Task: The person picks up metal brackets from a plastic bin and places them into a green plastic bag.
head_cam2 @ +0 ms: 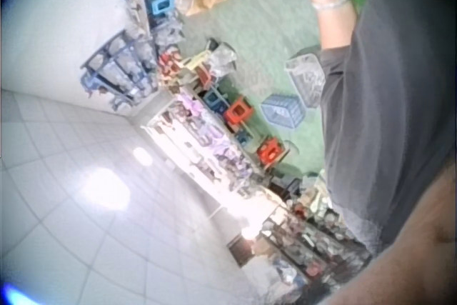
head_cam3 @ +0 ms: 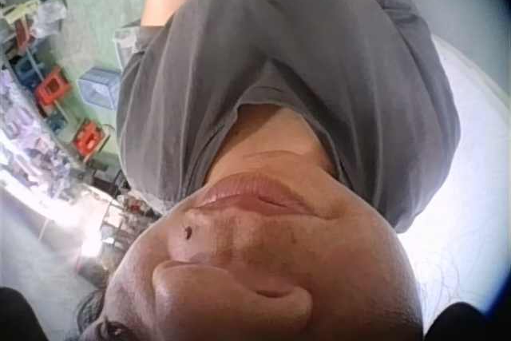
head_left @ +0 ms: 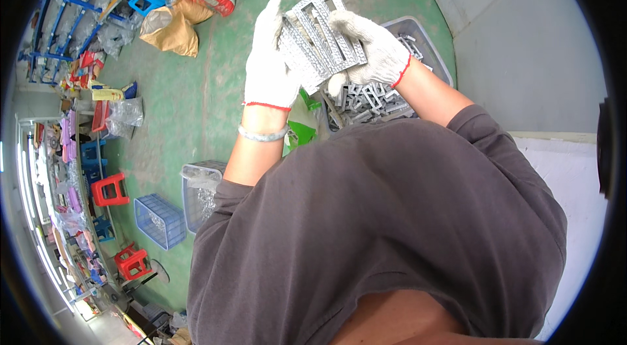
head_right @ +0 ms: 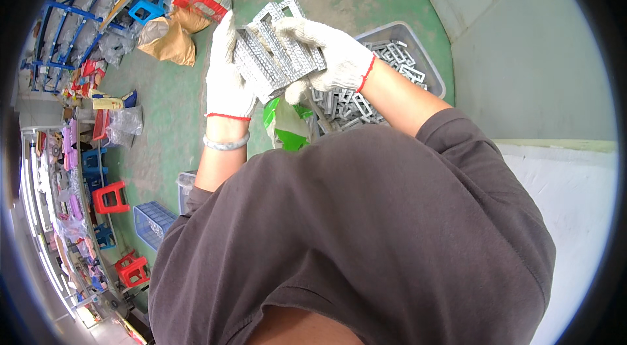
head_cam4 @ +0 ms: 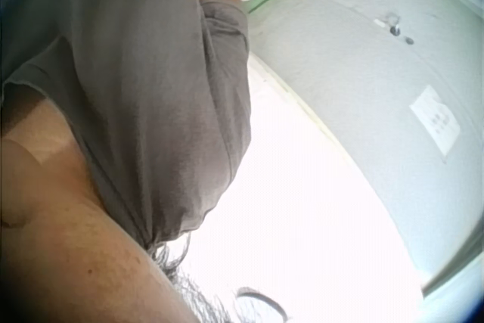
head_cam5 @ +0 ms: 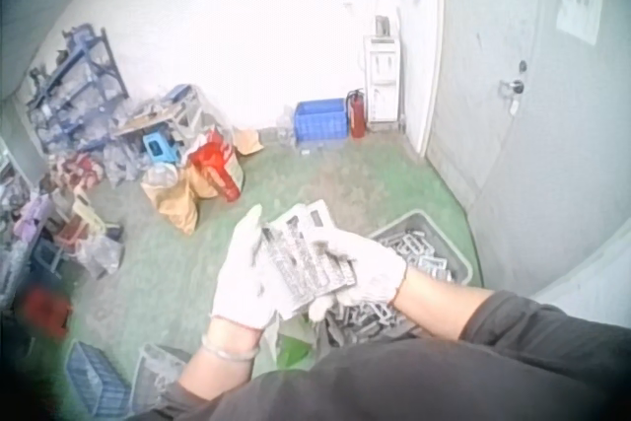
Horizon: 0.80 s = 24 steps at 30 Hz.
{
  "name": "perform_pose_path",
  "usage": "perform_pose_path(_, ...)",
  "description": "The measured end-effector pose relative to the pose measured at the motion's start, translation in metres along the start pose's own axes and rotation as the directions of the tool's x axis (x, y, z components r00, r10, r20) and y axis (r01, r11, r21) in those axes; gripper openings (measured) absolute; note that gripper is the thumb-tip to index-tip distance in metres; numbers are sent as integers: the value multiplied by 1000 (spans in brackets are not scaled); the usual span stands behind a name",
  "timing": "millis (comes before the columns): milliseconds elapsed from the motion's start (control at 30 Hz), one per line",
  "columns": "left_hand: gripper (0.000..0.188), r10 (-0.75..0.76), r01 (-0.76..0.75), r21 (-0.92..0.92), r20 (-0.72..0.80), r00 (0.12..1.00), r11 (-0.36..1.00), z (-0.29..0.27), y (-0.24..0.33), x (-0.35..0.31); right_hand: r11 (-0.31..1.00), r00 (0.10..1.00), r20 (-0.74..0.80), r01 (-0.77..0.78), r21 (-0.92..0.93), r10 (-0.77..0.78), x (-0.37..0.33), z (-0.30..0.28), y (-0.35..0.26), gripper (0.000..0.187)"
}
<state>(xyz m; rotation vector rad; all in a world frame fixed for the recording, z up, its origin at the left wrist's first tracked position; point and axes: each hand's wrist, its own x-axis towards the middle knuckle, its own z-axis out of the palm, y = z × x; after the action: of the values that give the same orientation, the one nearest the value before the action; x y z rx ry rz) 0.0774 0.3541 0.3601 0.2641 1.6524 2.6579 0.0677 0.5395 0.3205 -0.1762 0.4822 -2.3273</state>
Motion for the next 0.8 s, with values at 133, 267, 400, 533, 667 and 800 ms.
perform_pose_path(133, 35, -321, 292, -410, -1, 947, 864, 1, -7, 14, 948, 990, -139, -51, -316, 7, 4, 29, 5, 31)
perform_pose_path(267, 34, -381, 345, -440, 6, 925, 829, 7, -3, 7, 879, 983, -177, -43, -474, -47, -1, 21, 12, 27)
perform_pose_path(400, 55, -355, 345, -527, 86, 931, 777, -9, -4, 3, 973, 994, -108, -11, -229, -14, -6, 4, 9, 32)
perform_pose_path(533, 78, -426, 442, -529, 161, 890, 724, -15, 0, -2, 997, 997, -75, -18, -72, 13, -5, 0, 11, 44)
perform_pose_path(667, 84, -366, 555, -655, 419, 831, 513, -23, 5, -8, 996, 999, 2, -54, -70, 55, -1, -5, 12, 49)
perform_pose_path(800, 86, -399, 461, -586, 243, 884, 666, -29, 3, -11, 997, 989, -123, -83, -8, 81, 6, 8, 19, 29)
